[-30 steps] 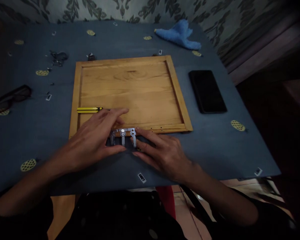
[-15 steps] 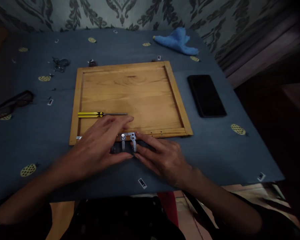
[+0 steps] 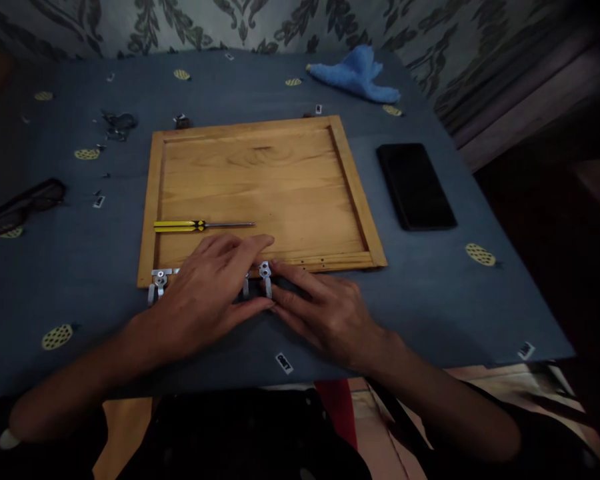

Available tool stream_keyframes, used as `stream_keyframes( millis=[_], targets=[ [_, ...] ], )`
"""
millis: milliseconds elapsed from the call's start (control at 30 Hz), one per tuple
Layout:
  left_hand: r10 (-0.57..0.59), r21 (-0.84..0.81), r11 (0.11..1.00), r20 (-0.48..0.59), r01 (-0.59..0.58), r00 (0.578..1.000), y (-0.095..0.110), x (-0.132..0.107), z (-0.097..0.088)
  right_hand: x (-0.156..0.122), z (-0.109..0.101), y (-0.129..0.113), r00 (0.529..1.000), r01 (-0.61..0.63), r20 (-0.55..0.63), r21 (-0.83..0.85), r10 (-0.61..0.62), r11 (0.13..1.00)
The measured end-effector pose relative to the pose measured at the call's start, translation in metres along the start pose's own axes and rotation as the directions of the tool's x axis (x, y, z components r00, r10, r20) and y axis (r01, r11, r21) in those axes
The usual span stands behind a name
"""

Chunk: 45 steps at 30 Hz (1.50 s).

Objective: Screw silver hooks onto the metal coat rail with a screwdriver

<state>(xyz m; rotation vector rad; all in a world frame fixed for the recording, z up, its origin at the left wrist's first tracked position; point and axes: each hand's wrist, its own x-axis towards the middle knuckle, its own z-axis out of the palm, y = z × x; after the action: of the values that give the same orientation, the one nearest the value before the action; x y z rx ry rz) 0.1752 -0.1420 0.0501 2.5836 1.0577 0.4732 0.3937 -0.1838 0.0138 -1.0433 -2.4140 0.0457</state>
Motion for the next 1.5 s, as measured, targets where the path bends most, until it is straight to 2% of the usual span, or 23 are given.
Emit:
stream_keyframes(
  millis=[333,567,800,1133,1500],
  targets=[
    [-0.090,-0.042,0.995,0.012,0.090,0.996,0.0006,-0.0018,0.0023,-0.0011,-0.0003,0.0005,1.000,-0.002,0.006,0.014,0.002,1.000],
    [-0.118,-0.077,0.990,0.052,0.122,0.992,-0.0001,-0.0019,0.0021,-0.0046,0.0004,0.0015,0.999,0.003,-0.050,0.092,0.001,0.996],
    [-0.098,-0.067,0.993,-0.007,0.097,0.995,0.0007,-0.0016,0.0039,-0.0036,-0.0010,0.0018,0.998,0.024,-0.053,0.085,-0.019,0.996],
    [-0.106,-0.057,0.993,0.005,0.106,0.994,0.0012,-0.0022,0.0038,-0.0065,0.0006,0.0033,1.000,0.006,0.025,0.040,-0.007,0.999],
    [-0.083,-0.046,0.996,-0.002,0.083,0.997,0.0021,-0.0013,0.0032,-0.0046,0.0017,0.0043,0.999,0.038,-0.012,0.008,-0.037,0.999]
  ],
)
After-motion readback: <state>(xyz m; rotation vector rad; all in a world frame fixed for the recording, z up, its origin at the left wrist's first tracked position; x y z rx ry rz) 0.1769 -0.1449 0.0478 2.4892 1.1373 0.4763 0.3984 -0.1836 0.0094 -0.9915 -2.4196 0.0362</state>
